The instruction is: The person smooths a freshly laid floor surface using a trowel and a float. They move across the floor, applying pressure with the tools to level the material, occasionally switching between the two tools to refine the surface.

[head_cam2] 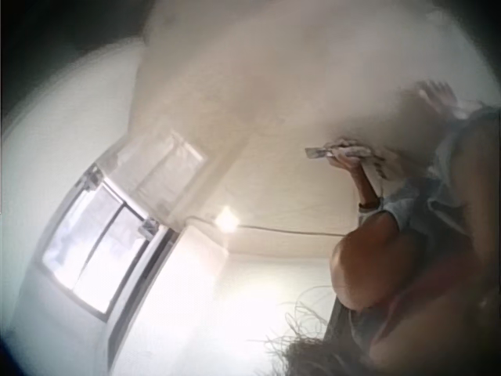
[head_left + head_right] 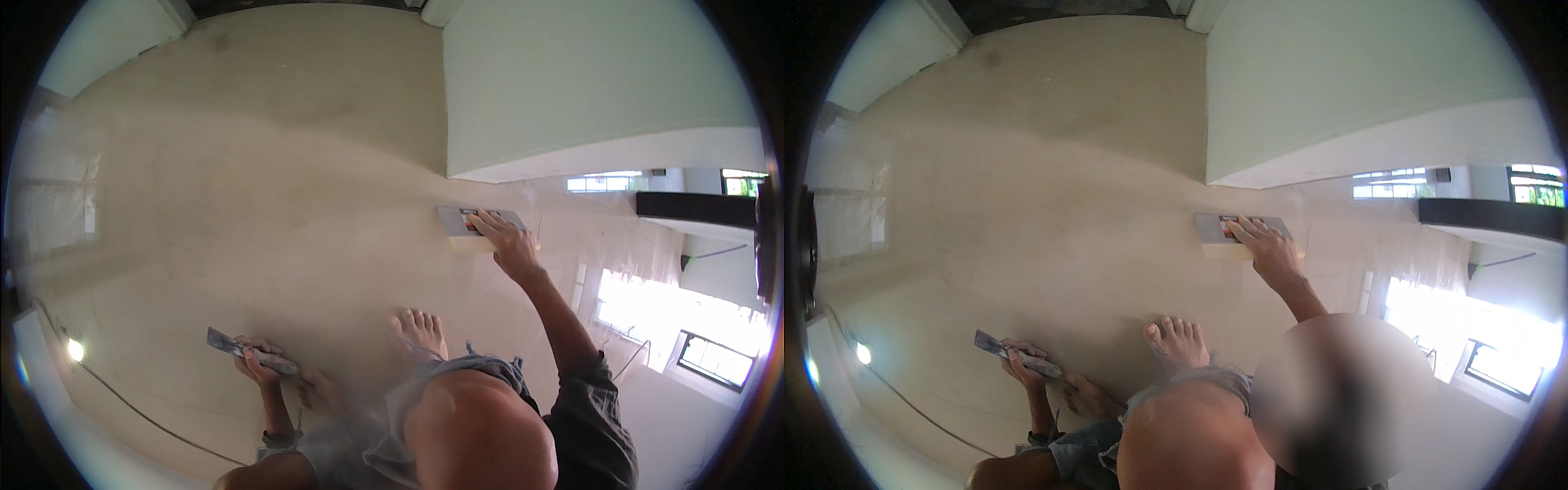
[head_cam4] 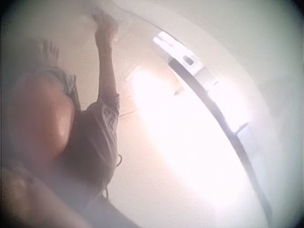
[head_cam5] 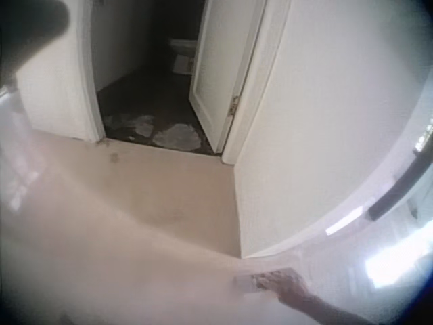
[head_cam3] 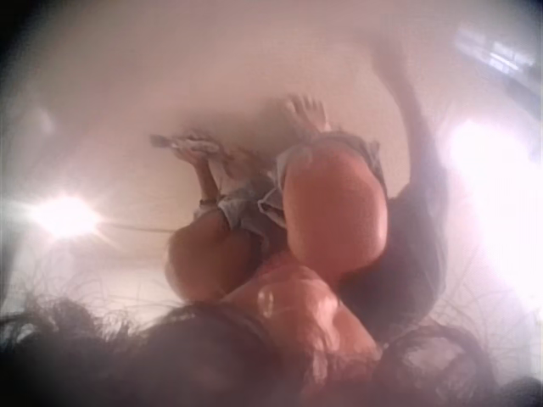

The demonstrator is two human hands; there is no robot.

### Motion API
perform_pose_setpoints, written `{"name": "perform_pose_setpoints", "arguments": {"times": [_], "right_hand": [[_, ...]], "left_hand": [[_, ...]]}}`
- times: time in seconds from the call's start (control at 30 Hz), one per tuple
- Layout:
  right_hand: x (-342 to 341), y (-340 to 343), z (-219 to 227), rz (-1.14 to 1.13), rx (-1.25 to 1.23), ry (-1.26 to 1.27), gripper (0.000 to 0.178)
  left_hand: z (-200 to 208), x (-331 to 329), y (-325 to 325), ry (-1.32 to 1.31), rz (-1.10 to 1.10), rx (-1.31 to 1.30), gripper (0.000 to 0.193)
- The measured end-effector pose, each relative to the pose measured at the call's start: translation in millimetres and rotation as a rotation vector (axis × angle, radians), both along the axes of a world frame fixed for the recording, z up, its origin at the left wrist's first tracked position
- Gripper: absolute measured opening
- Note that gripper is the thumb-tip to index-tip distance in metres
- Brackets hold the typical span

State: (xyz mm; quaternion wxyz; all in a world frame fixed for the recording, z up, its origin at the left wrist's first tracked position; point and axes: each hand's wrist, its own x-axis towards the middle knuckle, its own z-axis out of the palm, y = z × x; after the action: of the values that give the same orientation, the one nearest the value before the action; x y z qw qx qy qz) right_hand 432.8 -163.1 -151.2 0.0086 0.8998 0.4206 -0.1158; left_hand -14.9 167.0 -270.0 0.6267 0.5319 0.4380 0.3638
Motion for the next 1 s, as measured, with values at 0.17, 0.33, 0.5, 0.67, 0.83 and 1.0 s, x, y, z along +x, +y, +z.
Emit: {"name": "perform_pose_setpoints", "arguments": {"times": [0.17, 0.33, 0.5, 0.67, 0.83, 1.0], "right_hand": [[31.8, 52.0, 20.8, -0.103, -0.015, 0.144, 0.066], [-141.3, 19.1, -53.6, 0.316, -0.041, -0.031, 0.052], [-103.6, 206.6, -32.0, 0.305, 0.015, -0.144, 0.050], [-166.1, 181.1, -52.0, 0.462, -0.067, -0.241, 0.059], [-108.8, 286.1, -31.3, 0.327, 0.087, -0.047, 0.056], [-166.3, 246.8, -46.0, 0.406, 0.048, -0.217, 0.061]], "left_hand": [[7.9, 2.7, -3.4, 0.049, 0.055, -0.098, 0.040], [12.0, 3.5, 1.3, 0.014, -0.071, 0.017, 0.040], [1.3, -9.9, 0.5, 0.000, -0.127, -0.080, 0.046], [10.6, 7.3, -10.4, -0.052, -0.086, -0.020, 0.042], [18.0, 8.3, -12.2, -0.010, -0.050, -0.038, 0.047], [11.9, 9.8, -5.4, -0.041, -0.110, -0.008, 0.043]]}}
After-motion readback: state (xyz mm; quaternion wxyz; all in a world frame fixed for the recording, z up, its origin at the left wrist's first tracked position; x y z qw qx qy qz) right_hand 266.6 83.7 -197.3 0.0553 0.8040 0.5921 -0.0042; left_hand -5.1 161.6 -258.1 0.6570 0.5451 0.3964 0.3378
